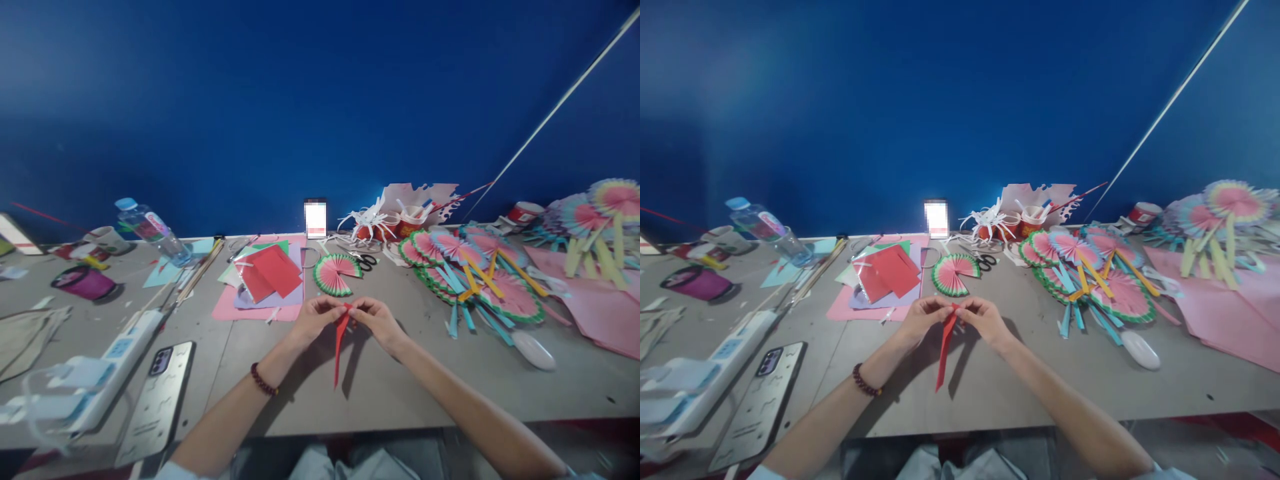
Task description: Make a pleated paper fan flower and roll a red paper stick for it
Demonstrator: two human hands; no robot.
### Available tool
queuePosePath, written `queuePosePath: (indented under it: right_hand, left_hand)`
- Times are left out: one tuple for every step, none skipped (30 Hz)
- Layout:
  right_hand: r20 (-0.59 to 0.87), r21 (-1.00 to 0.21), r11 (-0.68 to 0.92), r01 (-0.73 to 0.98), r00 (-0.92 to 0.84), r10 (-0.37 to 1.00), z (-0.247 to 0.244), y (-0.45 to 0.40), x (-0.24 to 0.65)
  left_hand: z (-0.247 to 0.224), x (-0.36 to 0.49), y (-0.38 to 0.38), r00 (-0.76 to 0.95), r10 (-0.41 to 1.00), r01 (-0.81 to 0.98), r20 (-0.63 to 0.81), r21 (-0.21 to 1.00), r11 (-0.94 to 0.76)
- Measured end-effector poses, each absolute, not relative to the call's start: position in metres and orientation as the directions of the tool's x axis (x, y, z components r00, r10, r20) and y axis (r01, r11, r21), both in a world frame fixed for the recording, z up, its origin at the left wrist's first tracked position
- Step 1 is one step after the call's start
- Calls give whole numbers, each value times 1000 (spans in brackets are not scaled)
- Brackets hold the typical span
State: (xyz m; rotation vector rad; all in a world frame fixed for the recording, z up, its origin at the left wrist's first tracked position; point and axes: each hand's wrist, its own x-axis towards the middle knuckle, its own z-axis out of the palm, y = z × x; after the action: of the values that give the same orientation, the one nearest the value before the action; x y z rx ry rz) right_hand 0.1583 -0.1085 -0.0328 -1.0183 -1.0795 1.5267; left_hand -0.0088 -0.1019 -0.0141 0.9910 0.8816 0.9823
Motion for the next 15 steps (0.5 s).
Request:
queuePosePath:
  right_hand:
    - [-94,-963,-134,-233,-173,980,-32,-109,158]
    - [-94,-965,-131,-228,-166,982,-32,-109,158]
    - [-93,-967,-128,-222,-160,983,-32,-109,158]
    - [-92,-968,-125,-216,-154,984,-32,-109,158]
    - [-90,-970,-121,-211,-147,985,-32,-109,158]
    - [-87,-972,-115,-206,-140,986,-33,-109,158]
    - [-82,-973,-109,-204,-133,988,-34,-109,158]
    - [-76,-974,-101,-202,-125,989,-35,-109,157]
    - [-70,-975,-93,-201,-119,990,-36,-108,157]
    - [-65,-976,-86,-199,-112,992,-37,-108,156]
    - [-58,-978,-78,-195,-104,993,-38,-108,156]
    - [-50,-979,-69,-191,-98,994,-39,-108,155]
    - [-40,-981,-57,-185,-93,995,-40,-108,155]
    - [-29,-983,-44,-180,-89,996,-41,-108,154]
    - [-16,-984,-32,-177,-87,996,-42,-108,154]
  left_hand:
    - [-15,-9,-102,303,941,-248,-149,941,229]
    - [-15,-9,-101,296,943,-244,-151,943,227]
    - [-16,-8,-101,289,945,-235,-150,946,222]
    - [-17,-8,-101,283,948,-224,-148,950,215]
    - [-17,-8,-101,276,950,-214,-144,955,207]
    - [-18,-8,-100,271,952,-205,-139,958,198]
    - [-18,-7,-100,266,955,-200,-130,962,187]
    - [-19,-7,-100,260,958,-198,-119,965,174]
    - [-20,-7,-100,257,960,-195,-108,967,161]
    - [-21,-7,-100,255,962,-194,-99,969,151]
    - [-21,-7,-100,252,964,-195,-90,971,141]
    - [-22,-7,-101,246,966,-198,-80,972,131]
    - [-23,-7,-101,239,968,-201,-70,972,120]
    - [-23,-7,-101,234,970,-203,-62,973,111]
    - [-24,-7,-102,229,972,-204,-53,974,101]
